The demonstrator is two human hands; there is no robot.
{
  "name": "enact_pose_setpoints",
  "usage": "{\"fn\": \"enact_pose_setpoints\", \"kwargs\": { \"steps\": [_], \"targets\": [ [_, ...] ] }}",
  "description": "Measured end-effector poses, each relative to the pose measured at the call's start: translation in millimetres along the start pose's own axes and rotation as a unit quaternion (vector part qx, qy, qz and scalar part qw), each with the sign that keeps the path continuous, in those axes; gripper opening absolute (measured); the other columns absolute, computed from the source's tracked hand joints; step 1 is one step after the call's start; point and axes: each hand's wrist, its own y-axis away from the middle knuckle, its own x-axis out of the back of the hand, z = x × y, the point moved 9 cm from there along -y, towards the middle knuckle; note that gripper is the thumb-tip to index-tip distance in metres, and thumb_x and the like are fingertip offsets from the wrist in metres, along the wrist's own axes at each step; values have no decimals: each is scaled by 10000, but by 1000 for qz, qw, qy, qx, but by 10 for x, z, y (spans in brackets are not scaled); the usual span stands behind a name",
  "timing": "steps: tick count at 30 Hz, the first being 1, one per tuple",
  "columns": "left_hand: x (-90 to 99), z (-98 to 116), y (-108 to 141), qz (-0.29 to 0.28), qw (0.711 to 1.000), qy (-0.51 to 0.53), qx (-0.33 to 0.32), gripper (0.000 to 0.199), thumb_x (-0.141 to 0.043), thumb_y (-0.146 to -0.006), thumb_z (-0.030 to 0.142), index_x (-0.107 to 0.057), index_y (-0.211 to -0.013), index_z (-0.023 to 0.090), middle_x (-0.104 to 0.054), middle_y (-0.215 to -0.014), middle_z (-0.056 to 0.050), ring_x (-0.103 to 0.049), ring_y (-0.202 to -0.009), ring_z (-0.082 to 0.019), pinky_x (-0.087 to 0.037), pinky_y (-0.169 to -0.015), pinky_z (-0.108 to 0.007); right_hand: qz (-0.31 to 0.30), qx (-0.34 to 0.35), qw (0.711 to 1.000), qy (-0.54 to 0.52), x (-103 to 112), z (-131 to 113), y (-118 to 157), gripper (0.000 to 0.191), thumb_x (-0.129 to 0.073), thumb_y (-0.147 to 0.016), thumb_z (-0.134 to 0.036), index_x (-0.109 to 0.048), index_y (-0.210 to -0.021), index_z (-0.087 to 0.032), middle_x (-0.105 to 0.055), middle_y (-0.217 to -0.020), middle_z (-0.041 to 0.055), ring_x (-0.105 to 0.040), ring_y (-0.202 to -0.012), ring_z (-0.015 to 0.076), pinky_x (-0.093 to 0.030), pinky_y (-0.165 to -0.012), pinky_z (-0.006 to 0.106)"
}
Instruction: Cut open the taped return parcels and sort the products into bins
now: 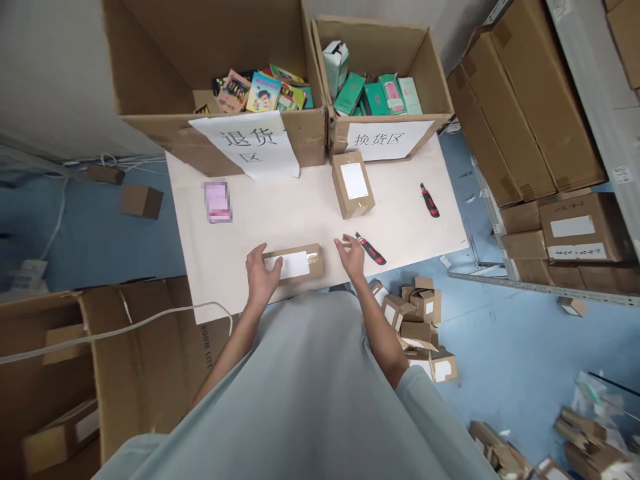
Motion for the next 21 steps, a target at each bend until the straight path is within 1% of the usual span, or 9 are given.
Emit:
{"fn": "enact_pose_setpoints", "kwargs": {
  "steps": [2,4,7,10,13,14,16,18,21],
  "targets": [
    [-262,374,-173,-32,999,4,-33,560,-696,-970,295,-612,-1518,219,-613,-1567,-176,-476,-1594,-366,-329,-1389,-575,43,8,999,-3,251,-19,-347,641,-688,-999,-656,-735,-1385,-147,-758,-1418,218,-802,-1097,279,-625,-1066,441],
    [-573,730,-360,-67,996,20,-57,543,-691,-986,306,-624,-1517,216,-617,-1589,-164,-482,-1598,-354,-335,-1390,-559,67,12,998,-6,467,-22,-701,687,-680,-1005,-643,-684,-1462,-129,-705,-1485,241,-790,-1135,280,-617,-1075,431],
    [-1120,1137,-644,-132,987,79,-52,593,-689,-1004,328,-590,-1576,205,-572,-1659,-173,-554,-1553,-336,-443,-1325,-522,66,6,998,-10,647,14,-1177,698,-663,-1021,-601,-647,-1516,-109,-653,-1551,264,-787,-1157,289,-609,-1082,432],
    [-1663,1330,-886,-186,973,136,13,695,-734,-979,319,-541,-1628,165,-486,-1737,-228,-596,-1526,-361,-528,-1242,-508,32,-15,999,-13,645,97,-1507,636,-617,-1050,-544,-670,-1499,-96,-674,-1541,266,-795,-1119,288,-605,-1083,437],
    [-2064,1407,-1004,-223,958,172,60,756,-823,-919,362,-575,-1599,144,-513,-1721,-246,-614,-1511,-399,-547,-1222,-515,-5,-13,1000,-18,560,159,-1638,550,-552,-1080,-512,-740,-1411,-114,-753,-1438,231,-795,-1109,288,-605,-1084,438],
    [-2142,1427,-1014,-230,953,186,59,750,-833,-908,381,-596,-1581,151,-552,-1696,-229,-629,-1495,-396,-551,-1221,-510,-11,-3,1000,-21,538,168,-1640,535,-533,-1088,-512,-757,-1388,-129,-770,-1408,216,-793,-1125,289,-604,-1088,438],
    [-2199,1420,-1005,-229,950,205,48,715,-818,-907,389,-623,-1557,164,-624,-1641,-191,-666,-1456,-372,-550,-1228,-498,-17,19,999,-31,498,184,-1598,528,-517,-1095,-523,-774,-1372,-153,-784,-1379,196,-785,-1167,288,-604,-1095,435],
    [-2146,1319,-977,-207,955,204,55,697,-798,-910,371,-629,-1555,166,-646,-1624,-180,-687,-1432,-355,-550,-1230,-493,-28,32,998,-41,436,201,-1517,537,-515,-1094,-531,-783,-1376,-161,-786,-1363,187,-780,-1190,284,-610,-1092,427],
    [-1953,1093,-945,-154,967,180,89,681,-800,-907,361,-648,-1544,173,-637,-1635,-181,-691,-1425,-349,-561,-1214,-493,-53,41,996,-55,284,197,-1395,541,-504,-1096,-525,-786,-1395,-173,-784,-1359,172,-767,-1225,278,-614,-1097,424]
  ]
}}
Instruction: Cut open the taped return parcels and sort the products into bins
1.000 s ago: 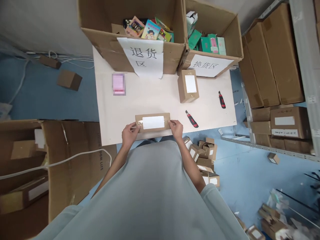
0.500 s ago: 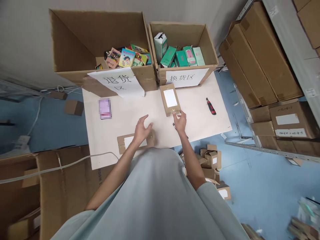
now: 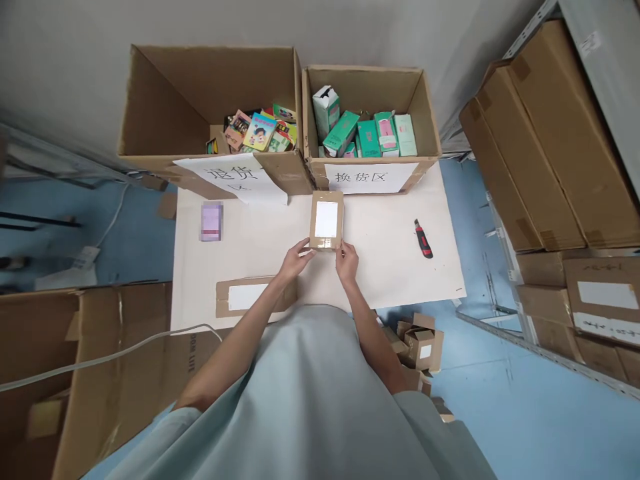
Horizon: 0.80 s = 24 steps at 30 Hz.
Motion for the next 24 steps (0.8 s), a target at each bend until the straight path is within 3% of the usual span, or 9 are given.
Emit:
{"fn": "enact_pose_setpoints", "kwargs": {
  "steps": [4,8,11,14,16,20,24],
  "targets": [
    [297,-75,13,57,998,-16,23,660,-834,-890,372,-686,-1507,192,-653,-1616,-179,-692,-1416,-354,-584,-1177,-496,-33,5,999,-10,-286,-89,-26,521,-507,-1094,-488,-779,-1421,-188,-795,-1341,156,-749,-1260,279,-610,-1112,444],
    [440,-52,-45,88,995,-17,38,680,-844,-863,341,-686,-1503,174,-657,-1607,-190,-687,-1419,-364,-564,-1200,-508,-68,20,997,-5,-518,-231,-224,503,-508,-1094,-468,-787,-1401,-183,-789,-1362,157,-738,-1290,267,-589,-1146,423],
    [466,-47,-39,91,995,1,29,677,-807,-882,309,-663,-1522,143,-650,-1613,-204,-685,-1428,-354,-532,-1239,-507,-102,30,994,7,-558,-209,-312,535,-532,-1085,-500,-757,-1443,-171,-764,-1409,167,-749,-1249,263,-599,-1118,400],
    [633,-113,90,116,993,4,5,655,-758,-922,285,-635,-1550,146,-605,-1659,-210,-641,-1485,-340,-521,-1251,-508,-124,20,991,52,-430,51,-219,660,-638,-1030,-577,-685,-1528,-147,-722,-1467,199,-749,-1194,286,-611,-1082,427],
    [888,-191,267,155,987,-26,-18,628,-733,-948,287,-630,-1555,168,-602,-1666,-190,-612,-1516,-325,-493,-1278,-512,-119,3,987,106,-252,326,-48,735,-696,-987,-602,-658,-1544,-124,-680,-1509,232,-726,-1217,319,-586,-1117,479],
    [1580,-433,783,246,962,-108,-50,555,-713,-989,340,-654,-1517,180,-626,-1634,-169,-531,-1590,-301,-365,-1375,-490,-95,-48,970,218,138,869,460,752,-802,-882,-552,-683,-1476,-106,-683,-1428,259,-639,-1307,385,-514,-1182,562],
    [2160,-831,1269,299,947,-113,-30,521,-727,-999,421,-684,-1460,180,-626,-1610,-191,-528,-1587,-320,-345,-1386,-500,-81,-67,953,282,304,1070,904,629,-768,-865,-403,-701,-1436,-149,-676,-1387,238,-611,-1317,387,-522,-1152,540]
  ]
}}
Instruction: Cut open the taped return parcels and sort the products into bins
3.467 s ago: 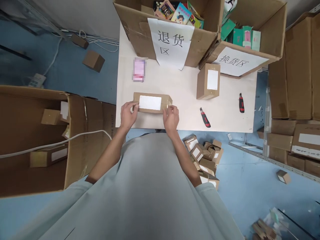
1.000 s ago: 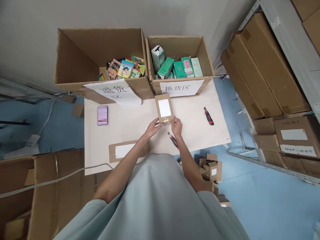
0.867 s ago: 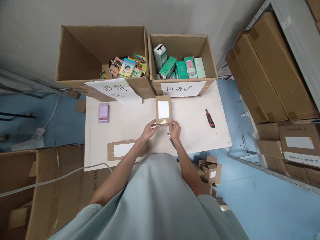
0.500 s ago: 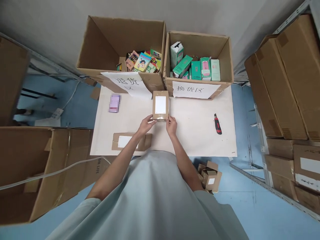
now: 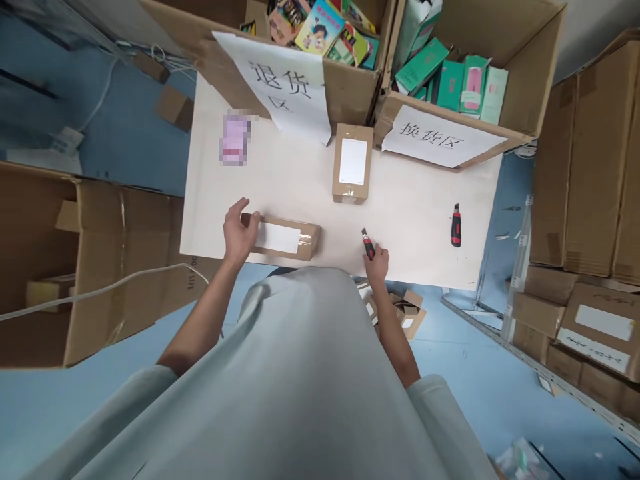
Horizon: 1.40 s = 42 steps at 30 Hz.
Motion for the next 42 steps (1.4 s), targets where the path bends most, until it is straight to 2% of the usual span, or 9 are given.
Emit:
{"fn": "enact_pose_setpoints", "kwargs": {
  "steps": [3,6,11,15,18,20,25,31,42],
  "targets": [
    [224,-379,115,-15,998,37,45,556,-711,-1010,510,-673,-1469,197,-642,-1579,-198,-618,-1491,-334,-491,-1283,-520,-1,-15,1000,15,-49,-52,155,564,-688,-869,-344,-712,-1399,-152,-705,-1324,214,-655,-1241,353,-536,-1129,517],
    [283,-617,222,-57,993,81,72,589,-699,-1010,556,-661,-1477,198,-680,-1532,-200,-708,-1361,-321,-588,-1173,-494,-7,-29,998,-49,-101,-244,233,545,-702,-842,-387,-722,-1338,-160,-767,-1181,146,-702,-1091,297,-576,-1079,484],
    [276,-666,316,-132,981,128,54,584,-713,-1003,523,-647,-1499,220,-711,-1484,-141,-736,-1290,-271,-609,-1134,-432,-73,-30,971,-227,-157,-788,481,551,-636,-899,-517,-676,-1348,-200,-759,-999,28,-739,-909,213,-644,-876,378],
    [275,-616,293,-163,975,149,18,459,-705,-998,476,-729,-1382,225,-708,-1413,-95,-737,-1220,-249,-622,-1126,-434,-111,17,961,-252,-61,-1424,745,454,-636,-969,-643,-678,-1184,-246,-725,-992,19,-726,-750,169,-636,-724,318],
    [258,-612,234,-196,968,159,-3,397,-727,-975,434,-774,-1313,231,-697,-1367,-90,-749,-1152,-239,-645,-1091,-440,-147,90,968,-183,-53,-1997,916,557,-594,-1021,-765,-696,-1181,-241,-708,-922,11,-673,-657,155,-601,-661,300],
    [242,-623,190,-224,961,164,-8,386,-752,-957,419,-786,-1299,244,-697,-1353,-89,-755,-1130,-238,-658,-1067,-435,-174,155,968,-96,-114,-2394,1032,623,-531,-1059,-793,-720,-1265,-236,-732,-937,19,-679,-698,174,-595,-707,310],
    [221,-650,101,-262,949,175,-21,386,-787,-925,374,-796,-1291,250,-708,-1352,-94,-751,-1132,-257,-669,-1046,-434,-220,296,912,179,-418,-3184,1310,538,-392,-1190,-578,-709,-1450,-230,-803,-1291,105,-740,-1115,284,-544,-906,335],
    [158,-695,93,-271,940,203,-30,401,-782,-905,319,-804,-1302,263,-695,-1358,-93,-736,-1143,-260,-670,-1059,-454,-239,296,846,374,-652,-3505,1424,503,-334,-1217,-480,-640,-1536,-241,-777,-1328,113,-723,-1142,303,-480,-836,328],
    [93,-732,92,-274,933,231,-33,406,-786,-902,291,-799,-1306,251,-682,-1356,-91,-738,-1126,-244,-677,-1054,-439,-247,272,801,473,-672,-3670,1531,528,-265,-1234,-477,-589,-1584,-250,-743,-1368,133,-722,-1133,304,-451,-836,333]
  ]
}}
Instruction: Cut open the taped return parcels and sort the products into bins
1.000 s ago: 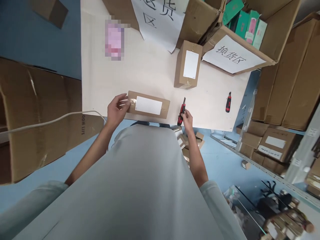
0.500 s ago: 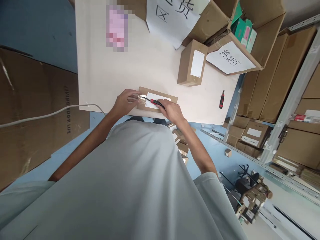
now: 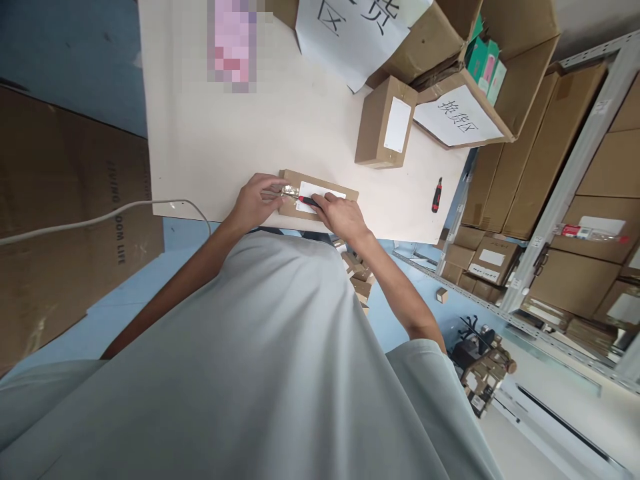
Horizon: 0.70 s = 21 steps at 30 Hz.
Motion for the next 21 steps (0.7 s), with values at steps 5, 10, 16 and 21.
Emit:
{"fn": "enact_pose_setpoints", "kwargs": {
  "steps": [5,10,16,21],
  "targets": [
    [-8,-14,-7,0,1000,-1,4,416,-774,-897,275,-798,-1311,251,-671,-1353,-87,-743,-1117,-236,-676,-1054,-433,-1,-20,999,27,8,-34,31,546,-229,-1234,-479,-554,-1609,-252,-728,-1387,147,-725,-1147,309,-462,-824,334],
    [-10,-1,-1,4,1000,-2,4,409,-776,-896,286,-799,-1303,248,-680,-1349,-87,-741,-1116,-238,-674,-1052,-431,-17,-32,999,39,-10,-67,56,550,-203,-1234,-458,-508,-1639,-244,-705,-1433,170,-715,-1180,306,-474,-832,328],
    [-5,-4,-7,2,1000,2,11,417,-792,-882,287,-800,-1297,251,-683,-1359,-95,-739,-1120,-240,-673,-1052,-438,-23,-40,997,58,-12,-131,79,538,-208,-1230,-362,-440,-1694,-219,-690,-1441,194,-697,-1217,301,-508,-887,335],
    [8,16,-7,8,1000,1,13,429,-813,-879,354,-802,-1298,262,-691,-1360,-91,-736,-1116,-240,-672,-1057,-441,-26,-34,996,79,35,-214,68,547,-241,-1194,-213,-389,-1719,-178,-680,-1452,227,-696,-1226,301,-550,-913,354]
  ]
}}
